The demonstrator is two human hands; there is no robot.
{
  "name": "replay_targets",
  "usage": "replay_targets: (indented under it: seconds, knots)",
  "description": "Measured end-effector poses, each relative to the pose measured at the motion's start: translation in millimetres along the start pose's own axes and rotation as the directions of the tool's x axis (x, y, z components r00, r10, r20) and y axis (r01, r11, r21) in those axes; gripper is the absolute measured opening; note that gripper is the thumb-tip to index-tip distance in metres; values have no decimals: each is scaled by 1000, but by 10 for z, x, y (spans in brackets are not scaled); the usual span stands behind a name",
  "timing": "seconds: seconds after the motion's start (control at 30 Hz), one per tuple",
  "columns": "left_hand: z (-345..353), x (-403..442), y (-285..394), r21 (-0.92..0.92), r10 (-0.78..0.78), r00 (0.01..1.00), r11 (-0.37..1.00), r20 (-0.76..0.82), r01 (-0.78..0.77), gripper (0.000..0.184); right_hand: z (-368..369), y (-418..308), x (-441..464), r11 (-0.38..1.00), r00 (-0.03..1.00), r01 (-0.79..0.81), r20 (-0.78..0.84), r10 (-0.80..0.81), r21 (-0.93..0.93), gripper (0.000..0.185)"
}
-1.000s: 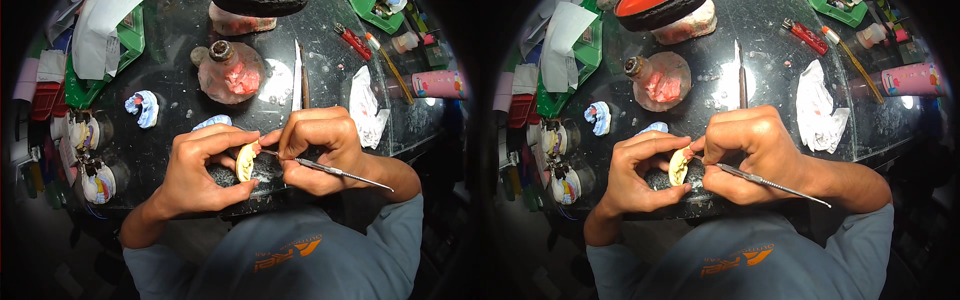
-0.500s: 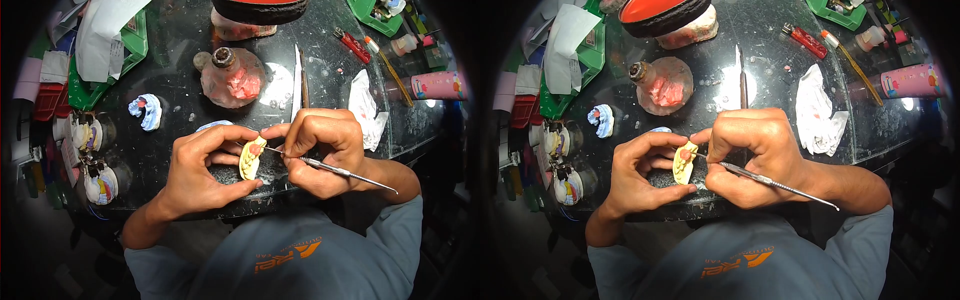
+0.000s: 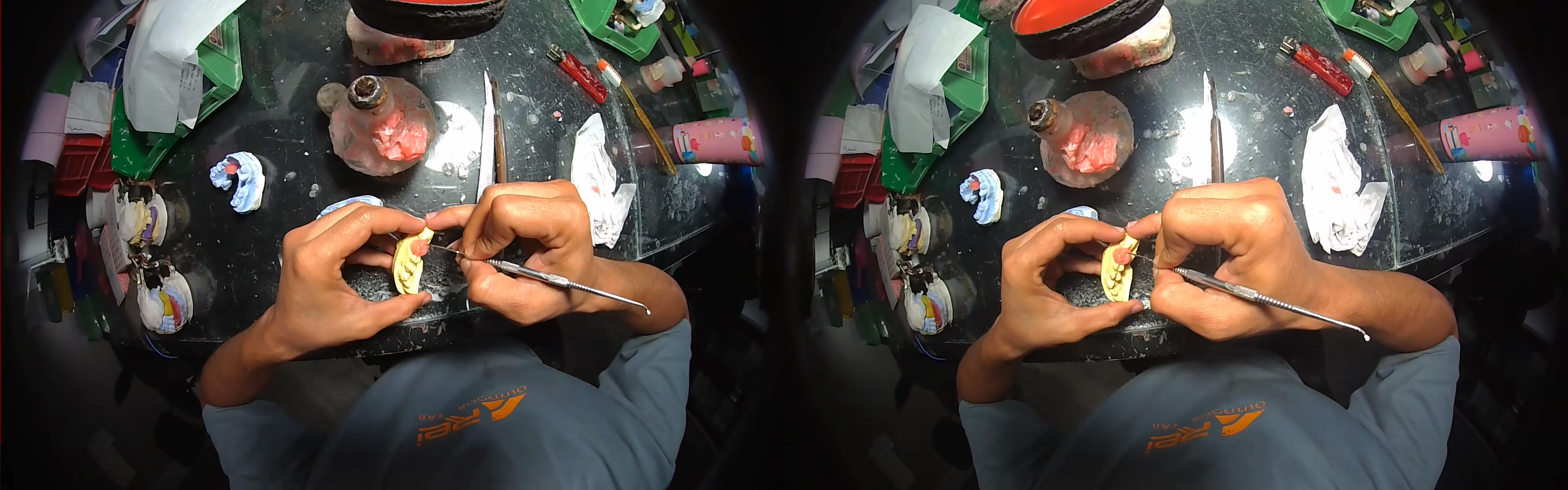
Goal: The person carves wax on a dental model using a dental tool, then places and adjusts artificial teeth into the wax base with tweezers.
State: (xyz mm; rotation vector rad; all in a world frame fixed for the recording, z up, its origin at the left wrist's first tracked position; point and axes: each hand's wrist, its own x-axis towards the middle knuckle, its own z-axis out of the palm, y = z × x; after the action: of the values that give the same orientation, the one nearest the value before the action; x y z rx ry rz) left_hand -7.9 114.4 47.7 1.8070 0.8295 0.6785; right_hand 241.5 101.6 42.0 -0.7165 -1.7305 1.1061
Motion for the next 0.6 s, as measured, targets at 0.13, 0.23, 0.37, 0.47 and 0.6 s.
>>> replay_targets:
  seconds: [0.13, 0.23, 0.37, 0.47, 0.6]
  knots:
    - [4, 10, 17, 20, 18, 1000, 1000, 4, -18, 63, -13, 21, -14, 1000, 1000, -6, 19, 6, 10, 19]
    - [8, 12, 26, 33, 30, 1000, 999, 3, -30, 63, -11, 19, -14, 1000, 1000, -2, 22, 1, 12, 19]
    - [10, 16, 22, 38, 39, 999, 999, -2, -38, 62, -15, 21, -12, 1000, 1000, -3, 25, 2, 14, 20]
    - [11, 14, 21, 37, 34, 999, 999, -3, -34, 62, -20, 33, -14, 1000, 1000, 2, 30, -3, 26, 20]
    - [14, 12, 14, 31, 27, 1000, 999, -9, -26, 62, -33, 1, -1, 1000, 999, -1, 38, 0, 8, 20]
